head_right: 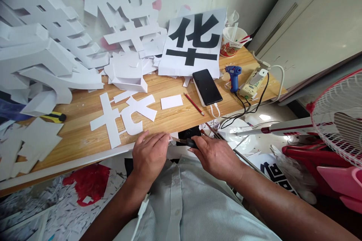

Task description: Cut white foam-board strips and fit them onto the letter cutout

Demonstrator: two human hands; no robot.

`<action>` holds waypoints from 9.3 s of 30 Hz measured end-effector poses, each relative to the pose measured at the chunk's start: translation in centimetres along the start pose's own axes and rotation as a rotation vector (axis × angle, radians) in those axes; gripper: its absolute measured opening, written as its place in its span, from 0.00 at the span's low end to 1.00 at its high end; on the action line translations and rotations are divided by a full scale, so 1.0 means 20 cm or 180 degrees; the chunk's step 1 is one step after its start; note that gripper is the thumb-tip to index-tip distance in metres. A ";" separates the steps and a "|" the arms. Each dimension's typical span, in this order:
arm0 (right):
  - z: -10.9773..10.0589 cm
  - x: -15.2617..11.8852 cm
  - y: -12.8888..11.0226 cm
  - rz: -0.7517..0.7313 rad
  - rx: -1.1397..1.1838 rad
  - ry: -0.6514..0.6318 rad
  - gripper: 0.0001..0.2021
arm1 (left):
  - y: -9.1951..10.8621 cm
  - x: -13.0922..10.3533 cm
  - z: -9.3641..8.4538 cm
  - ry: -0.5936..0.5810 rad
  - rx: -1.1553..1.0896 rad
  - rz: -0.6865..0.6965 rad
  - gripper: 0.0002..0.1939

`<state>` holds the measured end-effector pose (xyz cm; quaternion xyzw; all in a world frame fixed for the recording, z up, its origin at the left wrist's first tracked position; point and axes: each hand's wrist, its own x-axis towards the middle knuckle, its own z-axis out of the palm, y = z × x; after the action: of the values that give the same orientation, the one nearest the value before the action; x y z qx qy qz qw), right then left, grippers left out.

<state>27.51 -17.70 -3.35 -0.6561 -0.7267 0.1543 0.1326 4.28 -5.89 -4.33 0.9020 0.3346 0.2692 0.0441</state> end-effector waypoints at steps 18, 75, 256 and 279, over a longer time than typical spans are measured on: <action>0.00 0.00 0.00 0.0144 0.0069 -0.0169 0.16 | 0.00 0.01 -0.01 -0.0016 0.0029 0.0007 0.06; -0.02 -0.07 -0.07 0.0361 0.0014 -0.0198 0.18 | -0.01 0.00 -0.01 -0.0099 0.0011 -0.0014 0.08; -0.01 -0.08 -0.08 0.0390 -0.0311 -0.0299 0.19 | -0.02 -0.03 0.01 0.0063 0.0059 0.0173 0.09; 0.01 -0.08 -0.09 0.0483 -0.0340 -0.0228 0.19 | -0.02 -0.02 0.01 0.0030 0.0055 0.0148 0.11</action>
<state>25.90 -19.53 -2.81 -0.7095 -0.6863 0.1484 0.0593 3.89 -5.85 -4.85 0.9086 0.3160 0.2715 0.0284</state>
